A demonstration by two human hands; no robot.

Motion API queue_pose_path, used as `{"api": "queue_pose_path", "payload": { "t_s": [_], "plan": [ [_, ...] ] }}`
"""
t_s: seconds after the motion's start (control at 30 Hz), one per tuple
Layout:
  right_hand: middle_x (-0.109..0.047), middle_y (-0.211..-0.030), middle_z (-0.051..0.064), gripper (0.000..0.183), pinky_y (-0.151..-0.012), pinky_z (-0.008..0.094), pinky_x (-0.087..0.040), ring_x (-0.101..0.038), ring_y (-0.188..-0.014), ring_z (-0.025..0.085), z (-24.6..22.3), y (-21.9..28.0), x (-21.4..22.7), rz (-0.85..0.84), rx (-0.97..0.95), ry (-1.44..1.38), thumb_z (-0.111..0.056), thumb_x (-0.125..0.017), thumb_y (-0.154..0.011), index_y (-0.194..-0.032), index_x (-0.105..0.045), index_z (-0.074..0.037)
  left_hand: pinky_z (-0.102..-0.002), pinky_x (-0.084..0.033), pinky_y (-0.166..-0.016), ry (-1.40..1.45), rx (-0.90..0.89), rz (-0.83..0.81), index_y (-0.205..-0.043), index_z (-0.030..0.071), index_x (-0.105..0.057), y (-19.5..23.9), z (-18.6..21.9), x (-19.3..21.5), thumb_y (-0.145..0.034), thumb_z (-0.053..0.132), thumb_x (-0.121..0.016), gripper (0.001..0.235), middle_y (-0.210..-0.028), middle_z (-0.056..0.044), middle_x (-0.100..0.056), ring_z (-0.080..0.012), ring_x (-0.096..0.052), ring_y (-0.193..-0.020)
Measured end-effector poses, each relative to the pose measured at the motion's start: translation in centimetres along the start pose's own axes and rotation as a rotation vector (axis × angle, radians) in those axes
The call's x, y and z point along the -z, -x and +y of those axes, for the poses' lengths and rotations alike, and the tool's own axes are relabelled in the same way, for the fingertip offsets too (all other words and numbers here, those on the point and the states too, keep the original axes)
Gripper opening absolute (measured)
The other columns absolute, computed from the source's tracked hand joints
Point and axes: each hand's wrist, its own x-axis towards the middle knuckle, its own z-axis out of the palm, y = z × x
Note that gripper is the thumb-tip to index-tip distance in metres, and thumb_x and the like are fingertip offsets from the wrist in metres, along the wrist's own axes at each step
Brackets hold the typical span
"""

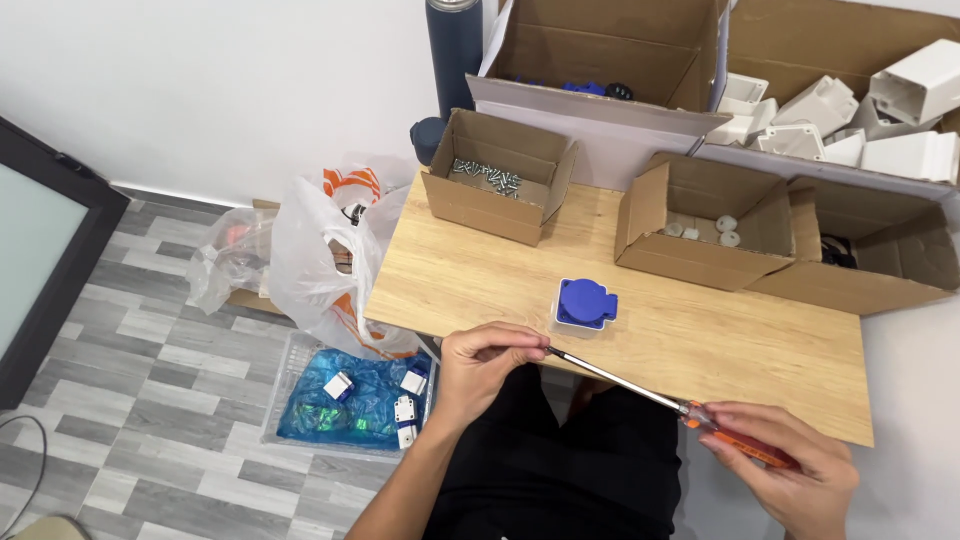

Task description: Assembling small electrical components by joining plastic parts and tightening screws with a screwdriver.

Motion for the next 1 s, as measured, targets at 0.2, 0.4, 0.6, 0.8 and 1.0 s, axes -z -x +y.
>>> {"api": "queue_pose_path", "payload": {
  "t_s": [0.2,0.4,0.6,0.8,1.0],
  "plan": [
    [-0.082,-0.102,0.019,0.032,-0.092,0.029,-0.073,-0.086,-0.096,0.026,-1.2,0.0,0.1,-0.001,0.025,0.007,-0.003,-0.093,-0.068,-0.096,-0.079,0.003,-0.028,-0.072,-0.092,-0.064,0.048,0.0,-0.098,-0.001,-0.084,0.2,0.1,-0.4,-0.089,-0.008,-0.084,0.012,-0.103,-0.019,-0.084,-0.0244,-0.084,-0.097],
    [-0.081,-0.104,0.02,0.034,-0.088,0.026,-0.073,-0.085,-0.093,0.024,-1.3,0.4,0.4,0.015,0.095,0.047,-0.003,-0.094,-0.069,-0.098,-0.079,0.004,-0.03,-0.072,-0.093,-0.004,0.176,0.018,-0.1,-0.003,-0.084,1.2,-2.0,0.4,-0.086,-0.007,-0.086,0.015,-0.103,-0.021,-0.085,-0.0231,-0.083,-0.096],
    [-0.081,-0.114,0.014,0.037,-0.084,0.015,-0.074,-0.086,-0.095,0.013,-2.7,0.3,1.6,-0.077,0.061,0.054,-0.007,-0.092,-0.07,-0.105,-0.081,-0.004,-0.031,-0.073,-0.086,0.045,0.19,-0.068,-0.104,-0.007,-0.082,1.6,-0.8,0.8,-0.093,-0.003,-0.082,0.011,-0.101,-0.023,-0.083,-0.0308,-0.085,-0.09],
    [-0.08,-0.109,0.002,0.025,-0.07,0.016,-0.059,-0.077,-0.084,0.009,-4.9,0.9,3.3,-0.242,-0.207,0.079,-0.007,-0.085,-0.08,-0.103,-0.091,-0.015,-0.028,-0.071,-0.08,0.01,0.267,-0.137,-0.107,-0.005,-0.082,1.6,0.3,1.5,-0.096,-0.005,-0.08,0.011,-0.095,-0.021,-0.084,-0.0246,-0.084,-0.087],
    [-0.089,-0.105,0.01,0.032,-0.079,0.023,-0.073,-0.089,-0.091,0.018,-5.7,-1.2,4.0,-0.181,-0.12,0.031,-0.01,-0.087,-0.075,-0.106,-0.083,-0.005,-0.028,-0.071,-0.079,-0.077,0.248,-0.143,-0.097,-0.006,-0.084,2.6,0.0,1.3,-0.094,-0.014,-0.077,0.011,-0.094,-0.02,-0.083,-0.0268,-0.085,-0.085]
  ]
}}
